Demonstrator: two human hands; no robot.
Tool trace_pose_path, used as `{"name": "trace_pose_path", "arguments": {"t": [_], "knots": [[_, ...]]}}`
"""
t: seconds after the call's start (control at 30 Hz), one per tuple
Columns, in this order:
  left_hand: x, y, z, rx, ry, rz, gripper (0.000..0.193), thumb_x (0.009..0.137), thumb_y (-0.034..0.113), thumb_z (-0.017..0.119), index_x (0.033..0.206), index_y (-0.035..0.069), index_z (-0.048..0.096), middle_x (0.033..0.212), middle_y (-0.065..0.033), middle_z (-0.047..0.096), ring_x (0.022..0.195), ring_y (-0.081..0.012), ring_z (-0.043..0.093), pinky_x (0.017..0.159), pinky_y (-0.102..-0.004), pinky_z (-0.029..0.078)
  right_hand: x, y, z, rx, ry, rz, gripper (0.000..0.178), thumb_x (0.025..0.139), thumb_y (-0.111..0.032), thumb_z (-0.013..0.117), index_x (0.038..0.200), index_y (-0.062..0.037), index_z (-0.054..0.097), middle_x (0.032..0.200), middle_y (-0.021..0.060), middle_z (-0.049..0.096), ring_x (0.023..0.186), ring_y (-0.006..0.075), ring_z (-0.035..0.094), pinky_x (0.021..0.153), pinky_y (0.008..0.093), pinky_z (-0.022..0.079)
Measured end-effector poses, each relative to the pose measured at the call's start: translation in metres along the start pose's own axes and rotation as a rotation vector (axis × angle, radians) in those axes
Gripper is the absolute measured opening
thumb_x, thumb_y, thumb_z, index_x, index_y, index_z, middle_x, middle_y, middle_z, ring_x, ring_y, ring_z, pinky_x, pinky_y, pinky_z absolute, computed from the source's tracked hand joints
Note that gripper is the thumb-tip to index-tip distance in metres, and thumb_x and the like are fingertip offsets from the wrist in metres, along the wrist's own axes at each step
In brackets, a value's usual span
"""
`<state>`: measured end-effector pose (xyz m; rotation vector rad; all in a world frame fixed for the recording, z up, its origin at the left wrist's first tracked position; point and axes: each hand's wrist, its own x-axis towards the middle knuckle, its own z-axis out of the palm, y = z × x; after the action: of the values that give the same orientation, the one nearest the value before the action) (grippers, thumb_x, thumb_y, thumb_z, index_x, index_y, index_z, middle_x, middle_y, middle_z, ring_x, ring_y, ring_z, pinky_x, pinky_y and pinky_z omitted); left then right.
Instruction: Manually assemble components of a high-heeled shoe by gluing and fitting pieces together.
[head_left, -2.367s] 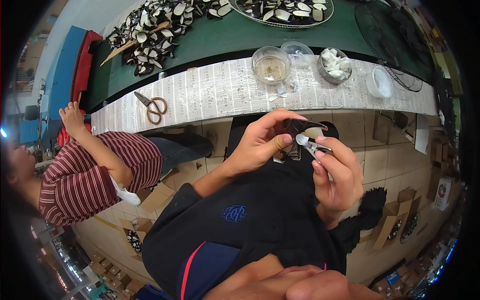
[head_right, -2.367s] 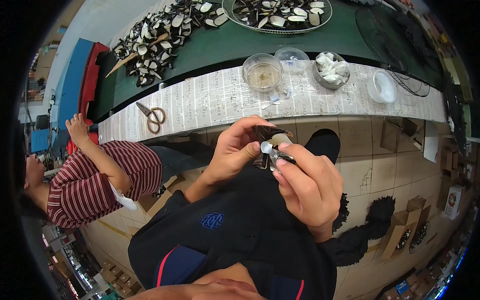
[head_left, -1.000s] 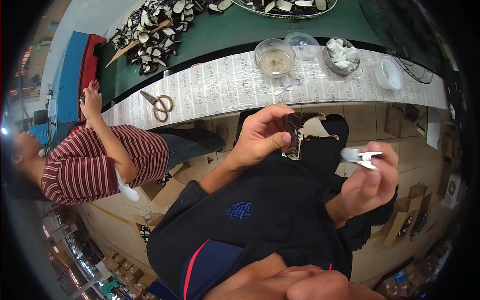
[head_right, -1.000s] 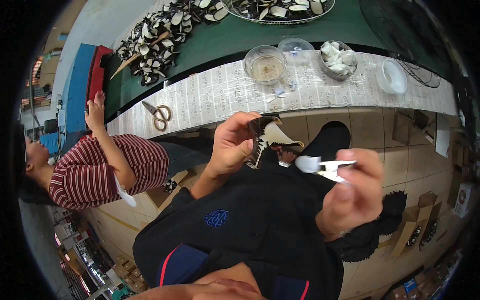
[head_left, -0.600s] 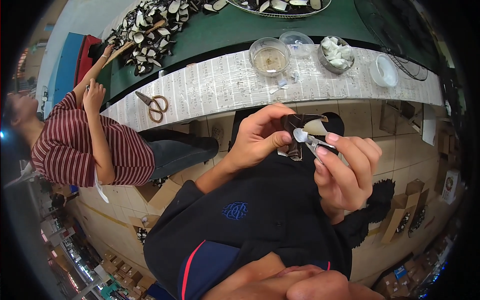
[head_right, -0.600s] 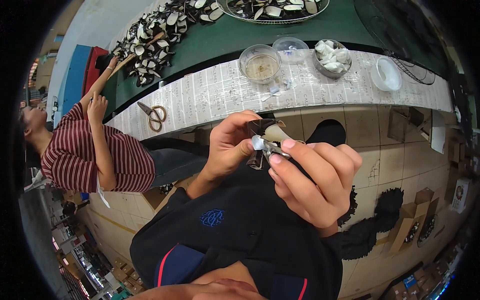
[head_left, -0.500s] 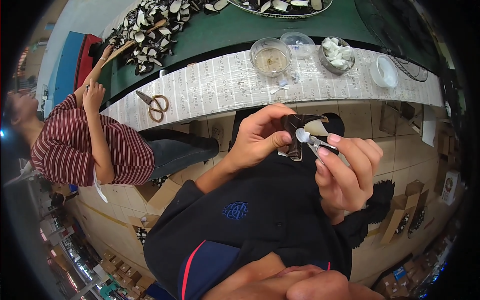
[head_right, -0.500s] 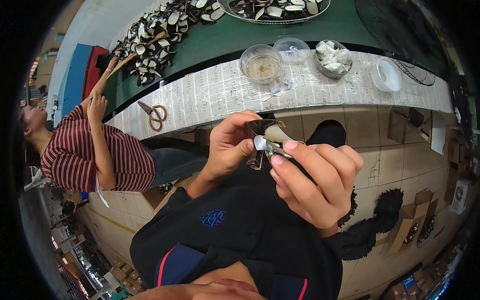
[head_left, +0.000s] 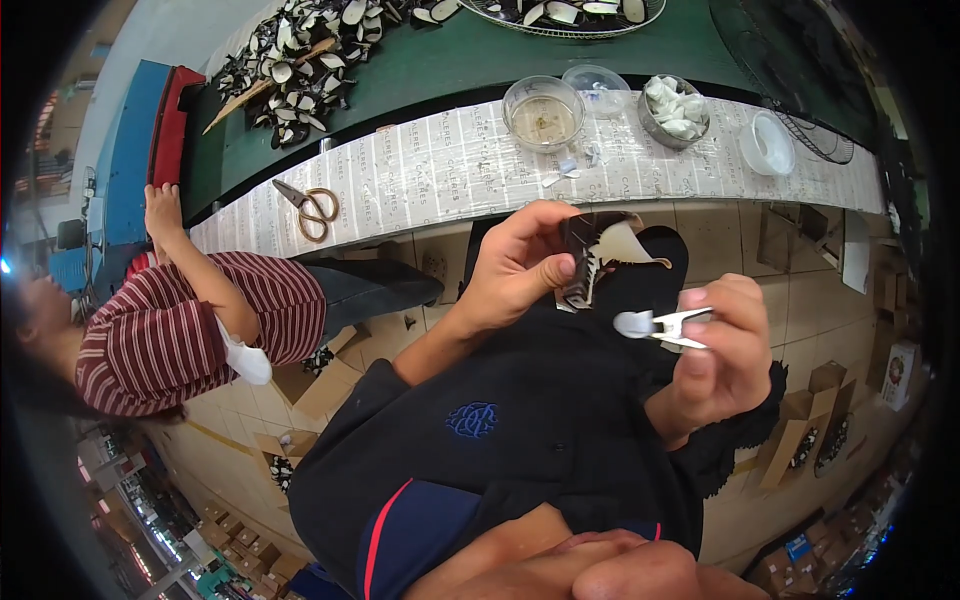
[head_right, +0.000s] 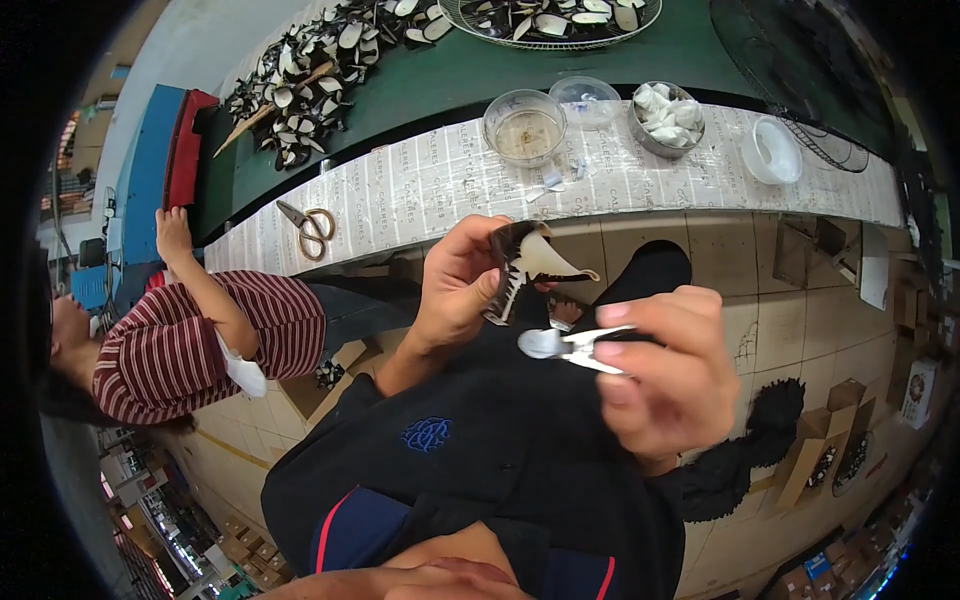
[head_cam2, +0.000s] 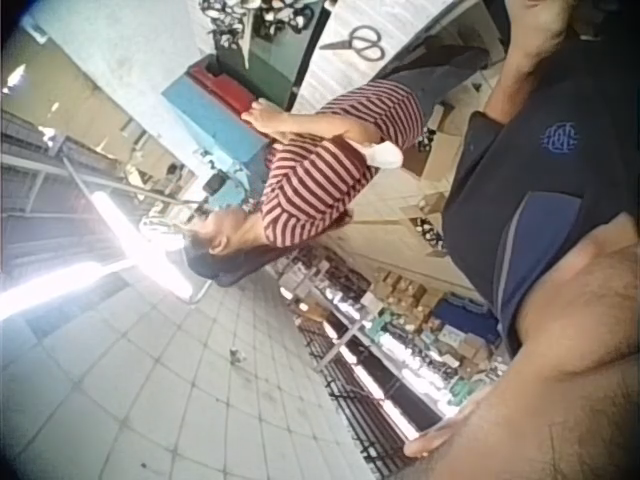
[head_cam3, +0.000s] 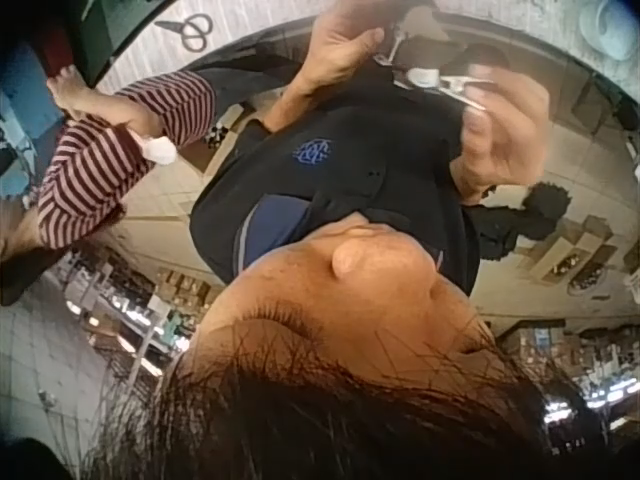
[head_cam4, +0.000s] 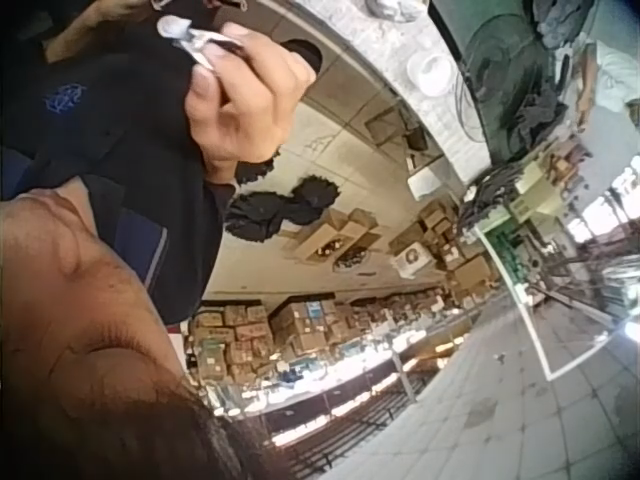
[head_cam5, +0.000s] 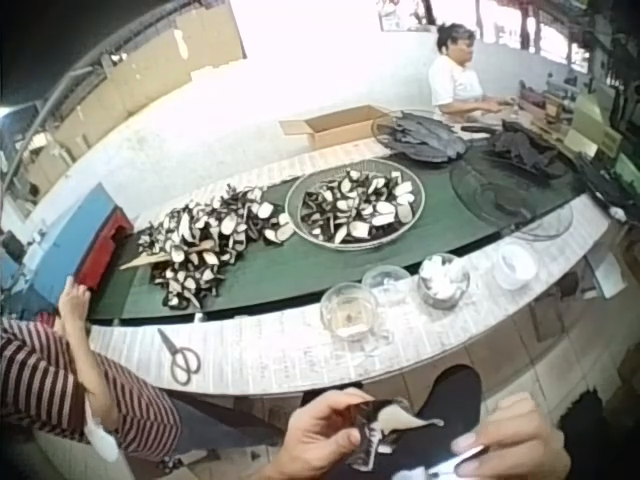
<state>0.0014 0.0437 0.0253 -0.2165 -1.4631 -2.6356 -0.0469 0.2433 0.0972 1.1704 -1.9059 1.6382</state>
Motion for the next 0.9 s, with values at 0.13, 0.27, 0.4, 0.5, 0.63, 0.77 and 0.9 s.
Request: {"name": "trace_pose_path", "arguments": {"t": [0.13, 0.27, 0.4, 0.5, 0.63, 0.77, 0.9], "knots": [[-0.003, -0.004, -0.003, -0.206, -0.008, 0.01, 0.04, 0.09, 0.019, 0.063, 0.121, -0.001, 0.045, 0.107, -0.015, 0.061, 0.091, -0.0222, 0.066, 0.074, -0.0284, 0.055, -0.016, 0.01, 0.003, 0.196, 0.387, 0.243, 0.02, 0.087, -0.019, 0.055, 0.09, 0.0002, 0.057, 0.096, 0.0208, 0.06, 0.075, 0.021, 0.053, 0.069, 0.0318, 0.043], [0.003, -0.005, -0.006, -0.432, -0.181, 0.045, 0.036, 0.089, 0.022, 0.064, 0.111, 0.0, 0.047, 0.104, -0.0184, 0.06, 0.086, -0.0295, 0.067, 0.068, -0.0336, 0.058, -0.023, 0.022, -0.016, 0.45, 0.625, 0.486, 0.018, 0.09, -0.011, 0.05, 0.1, 0.0028, 0.056, 0.105, 0.0221, 0.057, 0.091, 0.0204, 0.054, 0.079, 0.0307, 0.044], [0.006, -0.008, -0.006, -0.564, -0.279, 0.102, 0.028, 0.089, 0.018, 0.062, 0.106, 0.001, 0.046, 0.096, -0.0186, 0.057, 0.086, -0.0327, 0.064, 0.066, -0.0373, 0.057, -0.035, 0.042, -0.026, 0.512, 0.621, 0.611, 0.017, 0.09, -0.007, 0.052, 0.103, 0.0025, 0.057, 0.108, 0.0216, 0.058, 0.09, 0.0184, 0.055, 0.08, 0.029, 0.044], [0.01, -0.008, -0.005, -0.606, -0.3, 0.086, 0.026, 0.09, 0.016, 0.061, 0.106, 0.001, 0.046, 0.095, -0.0185, 0.057, 0.087, -0.0329, 0.063, 0.067, -0.0388, 0.057, -0.042, 0.043, -0.031, 0.44, 0.54, 0.664, 0.014, 0.089, -0.003, 0.052, 0.101, 0.002, 0.057, 0.11, 0.0215, 0.058, 0.09, 0.0184, 0.055, 0.079, 0.0292, 0.044], [0.002, 0.0, -0.009, -0.484, -0.133, -0.072, 0.029, 0.088, 0.019, 0.065, 0.103, 0.002, 0.047, 0.097, -0.0172, 0.061, 0.086, -0.03, 0.067, 0.068, -0.0354, 0.057, -0.041, 0.041, -0.027, 0.524, 0.412, 0.633, 0.007, 0.088, -0.007, 0.055, 0.09, -0.0002, 0.053, 0.106, 0.0185, 0.058, 0.086, 0.0164, 0.053, 0.078, 0.0291, 0.043], [0.009, 0.004, 0.0, -0.391, 0.035, -0.245, 0.02, 0.088, 0.013, 0.063, 0.096, 0.003, 0.048, 0.094, -0.0136, 0.064, 0.084, -0.0251, 0.069, 0.07, -0.031, 0.056, -0.032, 0.029, -0.027, 0.432, 0.356, 0.548, 0.017, 0.087, -0.012, 0.058, 0.08, -0.0037, 0.045, 0.099, 0.0152, 0.056, 0.081, 0.0146, 0.05, 0.075, 0.0287, 0.041], [0.008, 0.006, 0.003, -0.331, 0.078, -0.289, 0.017, 0.088, 0.012, 0.062, 0.094, 0.003, 0.049, 0.092, -0.0133, 0.065, 0.08, -0.0225, 0.069, 0.065, -0.0282, 0.055, -0.022, 0.017, -0.01, 0.257, 0.344, 0.389, 0.018, 0.086, -0.013, 0.058, 0.081, -0.0013, 0.045, 0.095, 0.0181, 0.056, 0.081, 0.0179, 0.052, 0.074, 0.029, 0.043]]}}
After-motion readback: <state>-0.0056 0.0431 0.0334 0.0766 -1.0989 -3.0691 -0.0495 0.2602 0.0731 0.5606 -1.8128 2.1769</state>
